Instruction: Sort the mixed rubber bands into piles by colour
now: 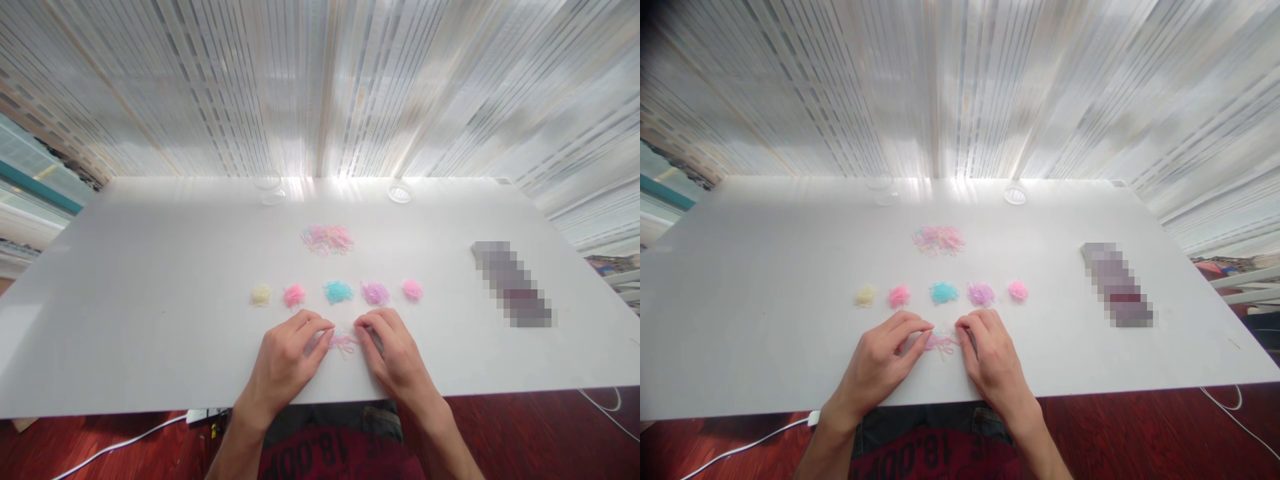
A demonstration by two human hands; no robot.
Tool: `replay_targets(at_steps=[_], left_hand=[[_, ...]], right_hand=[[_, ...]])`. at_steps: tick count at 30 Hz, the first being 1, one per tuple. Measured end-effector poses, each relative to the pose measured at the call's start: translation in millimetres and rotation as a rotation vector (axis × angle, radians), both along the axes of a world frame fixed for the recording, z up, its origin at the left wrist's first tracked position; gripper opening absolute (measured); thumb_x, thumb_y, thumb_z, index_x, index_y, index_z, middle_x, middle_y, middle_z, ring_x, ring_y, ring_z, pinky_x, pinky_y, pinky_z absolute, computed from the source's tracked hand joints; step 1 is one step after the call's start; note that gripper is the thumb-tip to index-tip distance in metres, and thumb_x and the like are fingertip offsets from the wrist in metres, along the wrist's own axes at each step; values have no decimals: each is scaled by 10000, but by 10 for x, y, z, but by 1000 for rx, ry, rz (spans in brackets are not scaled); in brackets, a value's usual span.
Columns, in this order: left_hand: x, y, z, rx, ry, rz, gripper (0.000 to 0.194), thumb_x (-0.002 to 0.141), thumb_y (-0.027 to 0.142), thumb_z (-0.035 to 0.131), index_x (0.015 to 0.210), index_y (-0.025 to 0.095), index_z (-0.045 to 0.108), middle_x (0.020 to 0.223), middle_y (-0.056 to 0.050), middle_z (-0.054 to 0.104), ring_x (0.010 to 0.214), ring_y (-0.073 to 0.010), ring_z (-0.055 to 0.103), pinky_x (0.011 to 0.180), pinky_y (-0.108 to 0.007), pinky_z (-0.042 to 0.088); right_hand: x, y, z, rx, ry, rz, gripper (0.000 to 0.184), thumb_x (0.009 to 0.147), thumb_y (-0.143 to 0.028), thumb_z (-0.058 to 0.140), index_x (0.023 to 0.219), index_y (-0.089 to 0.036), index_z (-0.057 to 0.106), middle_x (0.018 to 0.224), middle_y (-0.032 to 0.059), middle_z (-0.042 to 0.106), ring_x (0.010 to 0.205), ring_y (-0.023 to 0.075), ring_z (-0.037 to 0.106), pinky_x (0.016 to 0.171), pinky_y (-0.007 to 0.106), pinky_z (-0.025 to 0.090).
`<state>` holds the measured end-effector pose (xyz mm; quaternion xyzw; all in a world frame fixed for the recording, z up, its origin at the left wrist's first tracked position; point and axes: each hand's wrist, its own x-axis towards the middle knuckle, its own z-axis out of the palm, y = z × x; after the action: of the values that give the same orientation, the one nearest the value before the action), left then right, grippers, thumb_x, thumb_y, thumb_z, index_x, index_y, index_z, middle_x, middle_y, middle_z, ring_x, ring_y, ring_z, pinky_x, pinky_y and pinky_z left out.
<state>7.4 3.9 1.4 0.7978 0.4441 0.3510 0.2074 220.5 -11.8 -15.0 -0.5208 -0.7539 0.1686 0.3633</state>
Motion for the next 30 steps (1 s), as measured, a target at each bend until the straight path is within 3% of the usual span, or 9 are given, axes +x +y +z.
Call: replay_targets(at_steps=[11,19,25,30], left_hand=[[60,-5,-93,20,-66,-60,182,1013,233,654,1188,200,694,1001,-59,749,871,-167,732,750,-265,602],[64,-6,-84,11,-101,-54,156,1002,202,667,1155,198,697,976,-56,747,862,-166,727,737,-261,592],[76,-11,-26,20,-150,-84,68,974,130,671,995,188,701,888,-30,733,802,-147,714,708,-235,573],[77,-7,-22,73,-192,-82,85,941,114,709,998,177,716,879,-34,719,777,-138,702,681,-220,564]], right_hand=[[27,-60,22,134,51,85,199,1008,-58,550,1105,-215,624,945,61,645,870,203,634,752,327,577],[22,-62,15,137,27,117,222,995,-23,549,1104,-198,628,946,69,648,858,200,624,746,321,568],[13,-74,24,181,28,149,225,991,-9,553,1114,-187,615,947,74,650,853,196,614,739,318,560],[23,-76,63,145,81,155,214,983,-92,626,1182,-168,603,1018,103,667,930,222,634,795,349,577]])
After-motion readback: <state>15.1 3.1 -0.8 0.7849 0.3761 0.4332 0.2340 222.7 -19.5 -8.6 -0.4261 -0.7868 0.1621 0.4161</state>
